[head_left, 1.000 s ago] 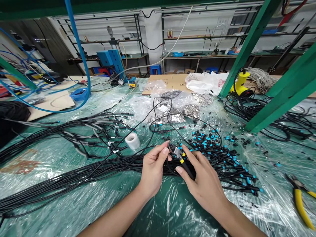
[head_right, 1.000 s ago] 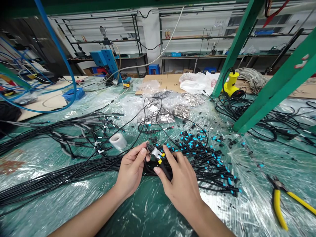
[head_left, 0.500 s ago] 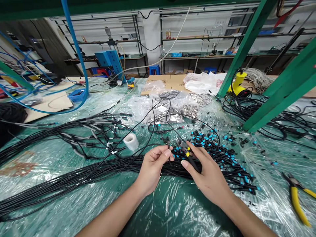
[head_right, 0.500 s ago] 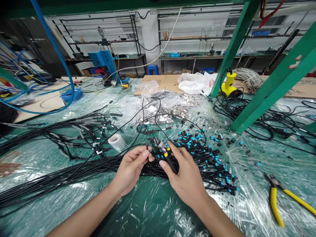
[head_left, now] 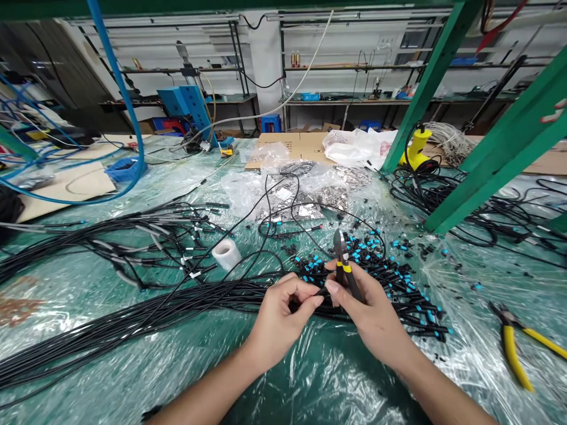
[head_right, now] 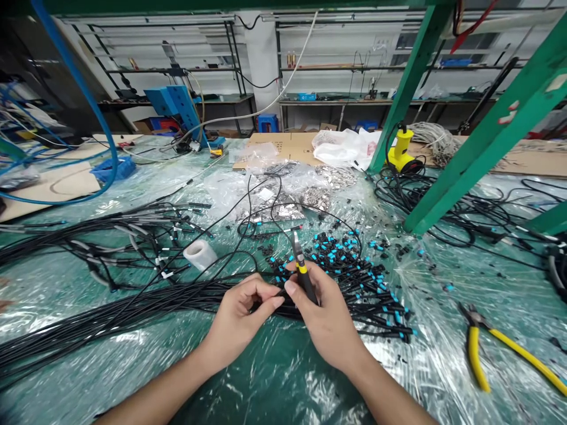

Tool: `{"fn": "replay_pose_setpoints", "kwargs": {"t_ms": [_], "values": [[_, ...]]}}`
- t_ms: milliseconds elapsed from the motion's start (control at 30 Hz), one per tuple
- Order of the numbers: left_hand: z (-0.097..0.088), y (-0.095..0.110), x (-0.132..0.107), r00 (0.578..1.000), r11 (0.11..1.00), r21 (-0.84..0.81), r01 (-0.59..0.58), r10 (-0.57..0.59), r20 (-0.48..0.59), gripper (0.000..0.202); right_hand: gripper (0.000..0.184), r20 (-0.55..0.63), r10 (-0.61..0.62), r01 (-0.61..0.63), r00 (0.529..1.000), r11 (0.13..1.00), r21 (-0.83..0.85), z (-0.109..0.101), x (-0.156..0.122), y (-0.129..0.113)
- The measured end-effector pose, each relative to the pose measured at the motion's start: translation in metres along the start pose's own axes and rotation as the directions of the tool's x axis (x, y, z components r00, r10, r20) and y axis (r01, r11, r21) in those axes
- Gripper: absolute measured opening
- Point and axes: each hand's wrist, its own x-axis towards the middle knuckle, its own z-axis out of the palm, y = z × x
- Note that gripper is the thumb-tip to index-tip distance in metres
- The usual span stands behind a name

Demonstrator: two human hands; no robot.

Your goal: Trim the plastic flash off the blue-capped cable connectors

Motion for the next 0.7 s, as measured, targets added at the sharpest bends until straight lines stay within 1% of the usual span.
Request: {"fn": "replay_pose_setpoints", "kwargs": {"t_ms": [67,100,167,200,233,267,300,333,367,400,433,467,500,533,567,600,633,667,700], "values": [[0.0,0.001,0.001,1.0,0.998,-0.066,0.006,-0.005,0.017,0.017,0.038,0.039,0.109,-0.114,0.993,0.979,0.168,-0.001,0.0,0.001],[0.0,0.001,0.001,1.0,0.994,-0.104,0.012,-0.009,0.029,0.016,0.042,0.071,0.178,-0.191,0.981,0.944,0.268,-0.001,-0.001,0.003],[0.0,0.004,0.001,0.998,0.981,-0.189,0.032,-0.022,0.056,0.016,0.051,0.163,0.297,-0.338,0.941,0.836,0.433,-0.001,-0.001,0.006],[0.001,0.005,0.001,0.997,0.972,-0.229,0.049,-0.034,0.068,0.016,0.054,0.204,0.329,-0.387,0.922,0.787,0.48,0.0,0.0,0.008],[0.001,0.006,0.001,0.995,0.963,-0.26,0.069,-0.048,0.086,0.016,0.056,0.23,0.343,-0.413,0.911,0.759,0.504,0.0,0.0,0.009],[0.001,0.007,0.0,0.993,0.956,-0.28,0.089,-0.062,0.103,0.017,0.055,0.234,0.343,-0.415,0.91,0.756,0.506,0.001,0.001,0.01],[0.002,0.007,0.0,0.99,0.952,-0.288,0.108,-0.078,0.113,0.018,0.054,0.216,0.334,-0.397,0.918,0.779,0.484,0.0,0.002,0.011],[0.002,0.007,0.0,0.988,0.948,-0.292,0.13,-0.099,0.116,0.019,0.051,0.179,0.315,-0.362,0.932,0.826,0.432,0.0,0.003,0.011],[0.003,0.007,0.0,0.987,0.942,-0.3,0.151,-0.125,0.105,0.02,0.048,0.126,0.279,-0.306,0.952,0.887,0.344,-0.001,0.004,0.011],[0.002,0.006,0.001,0.985,0.933,-0.317,0.17,-0.153,0.078,0.021,0.046,0.066,0.224,-0.233,0.972,0.947,0.22,-0.002,0.005,0.01],[0.002,0.006,0.003,0.983,0.922,-0.342,0.184,-0.181,0.039,0.021,0.044,0.005,0.148,-0.148,0.989,0.987,0.061,-0.004,0.005,0.009],[0.0,0.006,0.004,0.979,0.909,-0.374,0.187,-0.205,-0.009,0.021,0.044,-0.044,0.056,-0.062,0.997,0.99,-0.123,-0.005,0.005,0.009],[-0.001,0.005,0.006,0.974,0.896,-0.405,0.181,-0.22,-0.053,0.02,0.045,-0.074,-0.04,0.015,0.996,0.95,-0.312,-0.006,0.004,0.008],[-0.003,0.006,0.008,0.969,0.886,-0.432,0.167,-0.228,-0.093,0.019,0.047,-0.079,-0.133,0.079,0.988,0.87,-0.487,-0.007,0.003,0.008],[-0.005,0.006,0.01,0.964,0.878,-0.453,0.152,-0.232,-0.127,0.018,0.049,-0.063,-0.215,0.128,0.975,0.764,-0.632,-0.007,0.002,0.009],[-0.007,0.007,0.011,0.96,0.871,-0.471,0.14,-0.237,-0.152,0.018,0.051,-0.032,-0.281,0.165,0.959,0.649,-0.743,-0.008,0.002,0.01],[-0.008,0.007,0.013,0.955,0.865,-0.484,0.132,-0.242,-0.171,0.018,0.051,0.008,-0.327,0.194,0.945,0.54,-0.819,-0.008,0.001,0.011],[-0.009,0.007,0.014,0.951,0.86,-0.494,0.127,-0.247,-0.186,0.018,0.051,0.047,-0.362,0.218,0.931,0.448,-0.867,-0.007,0.001,0.012],[-0.01,0.007,0.014,0.947,0.858,-0.498,0.123,-0.251,-0.198,0.018,0.05,0.079,-0.388,0.237,0.918,0.377,-0.895,-0.007,0.001,0.013]]}}
